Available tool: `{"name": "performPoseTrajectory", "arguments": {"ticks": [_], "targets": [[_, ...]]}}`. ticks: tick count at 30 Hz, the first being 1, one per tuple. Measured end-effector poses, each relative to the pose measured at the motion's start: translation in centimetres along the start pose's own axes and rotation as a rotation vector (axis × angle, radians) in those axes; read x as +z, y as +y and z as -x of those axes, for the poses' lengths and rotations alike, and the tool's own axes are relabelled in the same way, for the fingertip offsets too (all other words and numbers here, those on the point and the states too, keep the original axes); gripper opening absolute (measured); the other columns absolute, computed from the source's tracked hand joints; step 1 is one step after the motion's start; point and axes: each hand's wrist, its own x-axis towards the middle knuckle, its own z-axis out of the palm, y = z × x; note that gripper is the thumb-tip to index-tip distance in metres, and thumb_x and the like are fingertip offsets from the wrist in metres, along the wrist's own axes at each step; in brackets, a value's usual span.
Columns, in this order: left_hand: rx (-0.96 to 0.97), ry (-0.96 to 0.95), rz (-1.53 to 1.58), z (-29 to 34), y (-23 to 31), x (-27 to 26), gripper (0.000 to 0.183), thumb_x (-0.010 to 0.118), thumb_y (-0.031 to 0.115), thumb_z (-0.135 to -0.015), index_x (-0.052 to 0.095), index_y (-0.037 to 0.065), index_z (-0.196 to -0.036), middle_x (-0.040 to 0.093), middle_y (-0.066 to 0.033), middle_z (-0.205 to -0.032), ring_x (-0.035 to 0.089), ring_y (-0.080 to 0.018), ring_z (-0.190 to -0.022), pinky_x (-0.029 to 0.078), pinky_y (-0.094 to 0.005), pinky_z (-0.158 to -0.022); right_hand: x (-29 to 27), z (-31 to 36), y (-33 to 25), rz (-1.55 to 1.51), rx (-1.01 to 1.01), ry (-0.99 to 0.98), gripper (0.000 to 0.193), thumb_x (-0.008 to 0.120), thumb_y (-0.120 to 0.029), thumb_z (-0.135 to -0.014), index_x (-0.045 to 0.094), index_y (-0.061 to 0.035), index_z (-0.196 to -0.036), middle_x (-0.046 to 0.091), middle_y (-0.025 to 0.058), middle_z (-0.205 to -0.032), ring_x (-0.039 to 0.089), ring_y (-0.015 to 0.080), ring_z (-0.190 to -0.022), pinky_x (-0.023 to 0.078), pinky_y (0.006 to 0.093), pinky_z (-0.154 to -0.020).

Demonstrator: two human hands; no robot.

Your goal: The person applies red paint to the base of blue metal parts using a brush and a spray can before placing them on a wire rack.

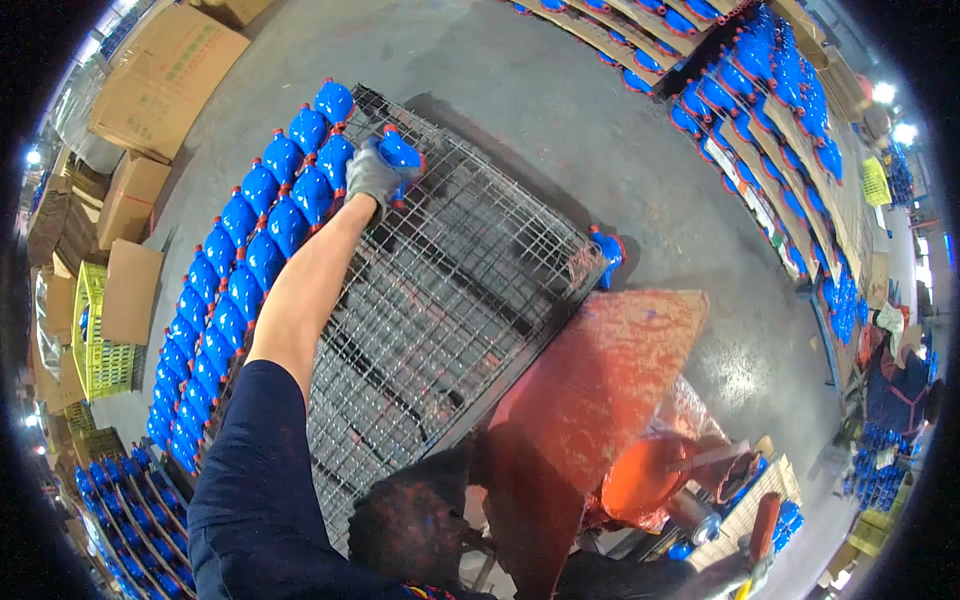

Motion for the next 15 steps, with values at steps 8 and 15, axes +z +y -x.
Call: {"name": "performPoseTrajectory", "arguments": {"ticks": [8, 15], "targets": [[-0.051, 0.215, -0.300, -10.3, 1.6, 1.1, 0.084, 0.088, 0.037, -0.068, 0.052, 0.008, -0.138, 0.054, -0.0169, -0.141, 0.052, -0.0393, -0.129, 0.045, -0.0530, -0.106, 3.7, 4.1, -11.0, 0.229, -0.251, 0.013, 0.084, 0.014, -0.062, -0.091, 0.023, -0.0031, -0.150, 0.029, 0.0233, -0.147, 0.032, 0.0331, -0.136, 0.020, 0.0461, -0.113], [0.424, 0.356, -0.370, -10.7, -8.7, 2.3, 0.077, 0.078, 0.052, -0.079, 0.057, 0.009, -0.139, 0.058, -0.0209, -0.138, 0.060, -0.0337, -0.124, 0.051, -0.0438, -0.101, 4.8, 1.1, -10.0, -0.062, -1.015, 0.091, 0.045, 0.047, -0.029, -0.090, 0.051, -0.0029, -0.127, 0.050, 0.0156, -0.115, 0.048, 0.0293, -0.105, 0.037, 0.0408, -0.091]]}}
